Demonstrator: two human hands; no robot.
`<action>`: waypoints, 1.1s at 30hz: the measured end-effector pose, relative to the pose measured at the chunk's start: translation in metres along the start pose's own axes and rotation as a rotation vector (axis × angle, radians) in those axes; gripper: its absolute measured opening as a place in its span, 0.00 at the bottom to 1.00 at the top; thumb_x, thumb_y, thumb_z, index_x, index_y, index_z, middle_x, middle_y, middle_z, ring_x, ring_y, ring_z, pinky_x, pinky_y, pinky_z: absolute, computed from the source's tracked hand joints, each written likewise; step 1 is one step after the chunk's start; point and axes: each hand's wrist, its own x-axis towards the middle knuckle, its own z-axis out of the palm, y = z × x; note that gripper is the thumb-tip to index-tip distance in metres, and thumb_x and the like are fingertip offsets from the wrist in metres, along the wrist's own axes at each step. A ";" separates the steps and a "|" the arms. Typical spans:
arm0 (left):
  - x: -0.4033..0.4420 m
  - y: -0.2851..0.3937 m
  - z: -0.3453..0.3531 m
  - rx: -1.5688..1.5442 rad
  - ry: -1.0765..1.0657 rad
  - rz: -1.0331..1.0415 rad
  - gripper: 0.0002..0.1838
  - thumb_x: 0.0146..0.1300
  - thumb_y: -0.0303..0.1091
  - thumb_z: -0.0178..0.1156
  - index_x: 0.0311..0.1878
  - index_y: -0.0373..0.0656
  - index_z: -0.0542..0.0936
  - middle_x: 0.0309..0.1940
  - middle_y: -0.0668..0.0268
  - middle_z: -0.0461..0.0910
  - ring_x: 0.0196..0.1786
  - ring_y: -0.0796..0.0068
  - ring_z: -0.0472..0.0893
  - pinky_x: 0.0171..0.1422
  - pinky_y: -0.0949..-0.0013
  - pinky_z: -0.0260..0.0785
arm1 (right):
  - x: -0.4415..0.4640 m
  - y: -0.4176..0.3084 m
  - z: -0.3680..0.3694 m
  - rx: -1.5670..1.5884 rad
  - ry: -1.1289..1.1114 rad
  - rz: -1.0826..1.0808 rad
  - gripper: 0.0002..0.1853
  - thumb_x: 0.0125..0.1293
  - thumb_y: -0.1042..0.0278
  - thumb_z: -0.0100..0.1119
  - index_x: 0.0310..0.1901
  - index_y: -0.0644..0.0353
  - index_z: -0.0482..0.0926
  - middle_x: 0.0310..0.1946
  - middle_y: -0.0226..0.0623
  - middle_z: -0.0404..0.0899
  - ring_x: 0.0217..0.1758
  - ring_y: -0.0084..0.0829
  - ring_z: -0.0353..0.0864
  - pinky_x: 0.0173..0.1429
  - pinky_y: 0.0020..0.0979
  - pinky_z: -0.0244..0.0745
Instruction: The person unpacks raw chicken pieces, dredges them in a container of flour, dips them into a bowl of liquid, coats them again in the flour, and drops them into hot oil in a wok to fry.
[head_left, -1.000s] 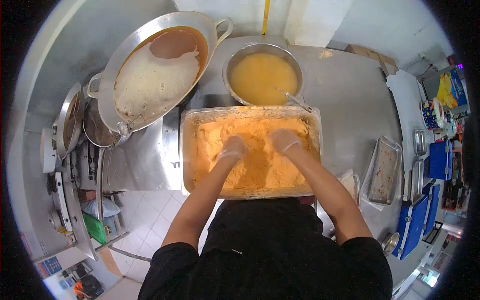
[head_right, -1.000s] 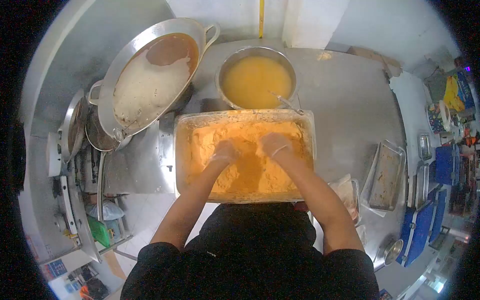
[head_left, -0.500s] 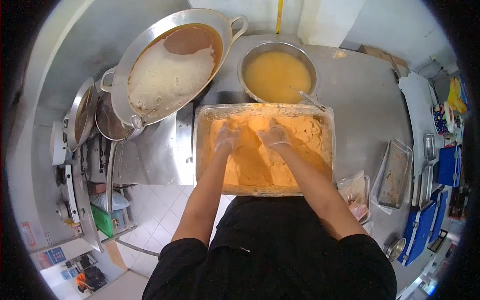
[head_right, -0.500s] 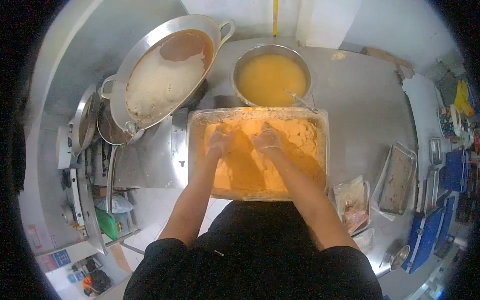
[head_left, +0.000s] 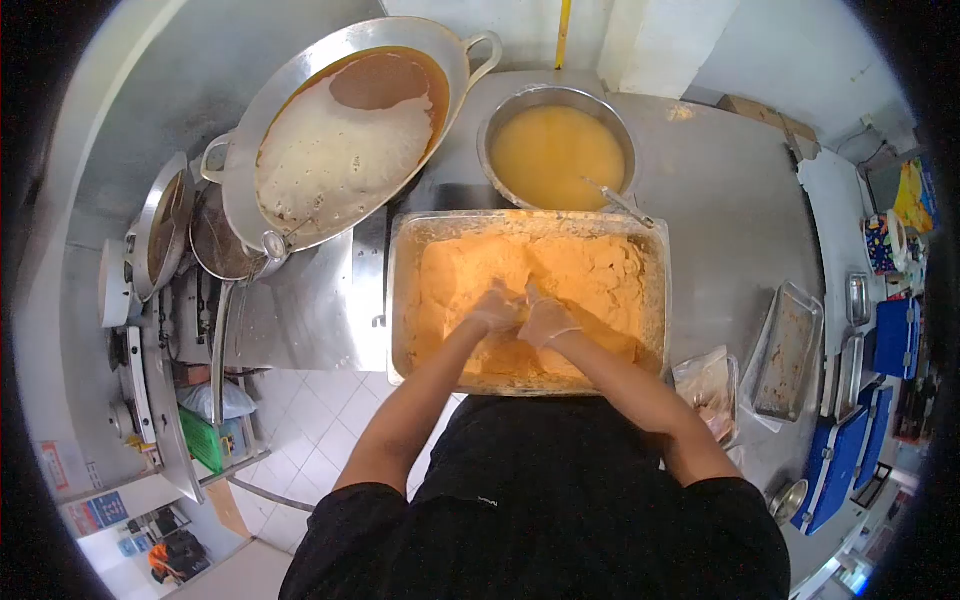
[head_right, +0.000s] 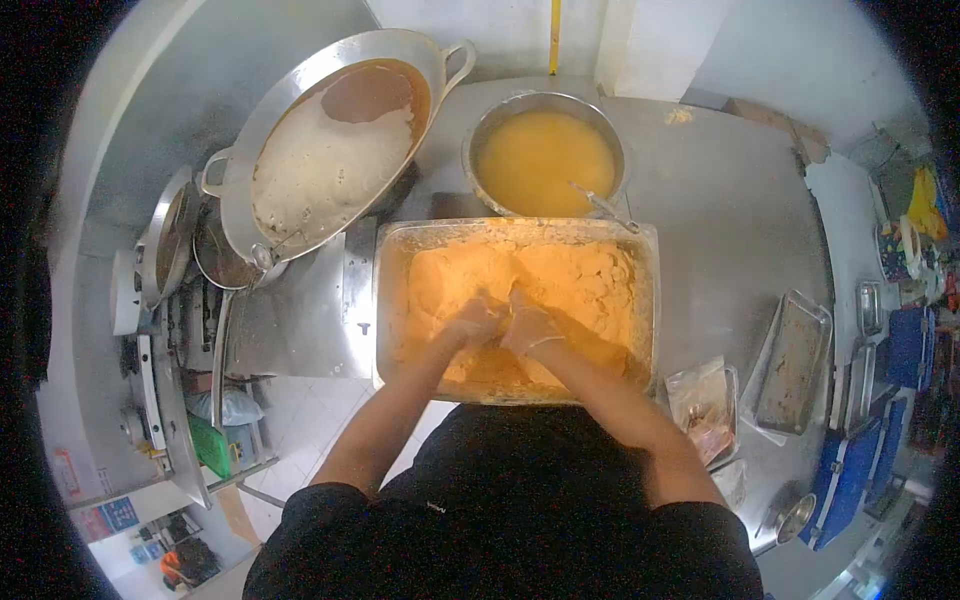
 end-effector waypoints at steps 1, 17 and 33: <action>0.013 -0.003 0.018 0.031 0.018 0.013 0.38 0.65 0.49 0.61 0.70 0.31 0.65 0.57 0.39 0.78 0.61 0.45 0.79 0.64 0.54 0.72 | 0.010 -0.003 0.001 0.053 -0.003 0.013 0.52 0.57 0.53 0.68 0.78 0.57 0.50 0.54 0.70 0.77 0.55 0.58 0.82 0.60 0.46 0.77; -0.003 -0.007 -0.003 0.129 -0.192 0.341 0.27 0.69 0.46 0.55 0.64 0.36 0.74 0.49 0.40 0.81 0.57 0.43 0.81 0.64 0.54 0.72 | 0.005 0.049 -0.020 -0.396 0.137 -0.377 0.41 0.64 0.57 0.57 0.76 0.62 0.55 0.54 0.66 0.76 0.53 0.56 0.80 0.57 0.49 0.75; 0.028 -0.024 -0.002 0.294 -0.124 0.295 0.24 0.69 0.49 0.54 0.58 0.42 0.78 0.54 0.43 0.81 0.58 0.44 0.81 0.63 0.49 0.72 | -0.008 0.031 -0.054 -0.392 -0.110 -0.208 0.45 0.68 0.38 0.54 0.73 0.70 0.61 0.60 0.66 0.75 0.63 0.53 0.78 0.66 0.47 0.73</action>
